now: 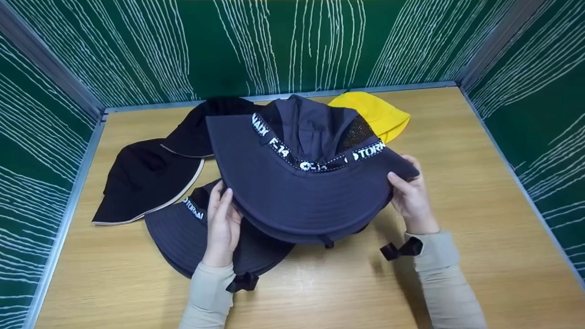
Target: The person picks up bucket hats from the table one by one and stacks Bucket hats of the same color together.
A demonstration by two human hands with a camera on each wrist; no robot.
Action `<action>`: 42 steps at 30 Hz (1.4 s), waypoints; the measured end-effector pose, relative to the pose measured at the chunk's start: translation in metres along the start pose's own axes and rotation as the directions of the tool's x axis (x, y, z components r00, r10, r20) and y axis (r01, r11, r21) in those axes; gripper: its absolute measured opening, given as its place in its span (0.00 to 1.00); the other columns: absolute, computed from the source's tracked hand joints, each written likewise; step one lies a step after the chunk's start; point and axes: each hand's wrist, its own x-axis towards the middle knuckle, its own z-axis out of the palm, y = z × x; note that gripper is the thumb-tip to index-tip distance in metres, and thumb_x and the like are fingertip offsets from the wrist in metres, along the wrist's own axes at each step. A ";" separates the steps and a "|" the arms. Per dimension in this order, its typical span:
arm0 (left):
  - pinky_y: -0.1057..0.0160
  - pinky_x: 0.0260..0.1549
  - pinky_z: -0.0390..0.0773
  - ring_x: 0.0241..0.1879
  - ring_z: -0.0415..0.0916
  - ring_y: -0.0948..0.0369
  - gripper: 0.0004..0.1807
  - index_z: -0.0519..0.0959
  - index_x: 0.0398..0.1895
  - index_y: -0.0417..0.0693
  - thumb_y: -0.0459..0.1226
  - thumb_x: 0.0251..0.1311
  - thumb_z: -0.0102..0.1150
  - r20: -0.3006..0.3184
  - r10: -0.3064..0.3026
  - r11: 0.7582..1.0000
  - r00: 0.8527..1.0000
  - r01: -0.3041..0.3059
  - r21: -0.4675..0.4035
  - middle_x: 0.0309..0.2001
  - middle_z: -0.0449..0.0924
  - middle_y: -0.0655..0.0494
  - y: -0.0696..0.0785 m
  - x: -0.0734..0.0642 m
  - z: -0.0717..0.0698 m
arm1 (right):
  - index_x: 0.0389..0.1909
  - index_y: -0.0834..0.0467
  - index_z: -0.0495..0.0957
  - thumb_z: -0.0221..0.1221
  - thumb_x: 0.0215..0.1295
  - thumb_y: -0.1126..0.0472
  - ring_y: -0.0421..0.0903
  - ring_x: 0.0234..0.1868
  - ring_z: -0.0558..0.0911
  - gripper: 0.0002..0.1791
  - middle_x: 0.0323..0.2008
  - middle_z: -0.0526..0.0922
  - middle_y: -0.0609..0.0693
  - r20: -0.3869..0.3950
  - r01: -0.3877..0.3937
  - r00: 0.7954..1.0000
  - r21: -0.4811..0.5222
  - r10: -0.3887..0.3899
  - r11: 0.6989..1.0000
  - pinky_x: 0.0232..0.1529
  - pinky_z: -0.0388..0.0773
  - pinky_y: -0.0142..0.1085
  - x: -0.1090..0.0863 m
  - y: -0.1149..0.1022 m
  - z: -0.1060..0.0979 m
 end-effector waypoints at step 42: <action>0.77 0.29 0.74 0.25 0.74 0.71 0.13 0.70 0.31 0.45 0.18 0.56 0.53 -0.287 0.198 0.878 0.937 -0.039 0.477 0.24 0.79 0.62 0.087 -0.019 -0.113 | 0.53 0.68 0.67 0.53 0.63 0.74 0.39 0.28 0.82 0.17 0.34 0.81 0.45 -0.166 -0.351 0.930 -0.661 0.327 0.663 0.29 0.80 0.30 0.005 0.061 0.036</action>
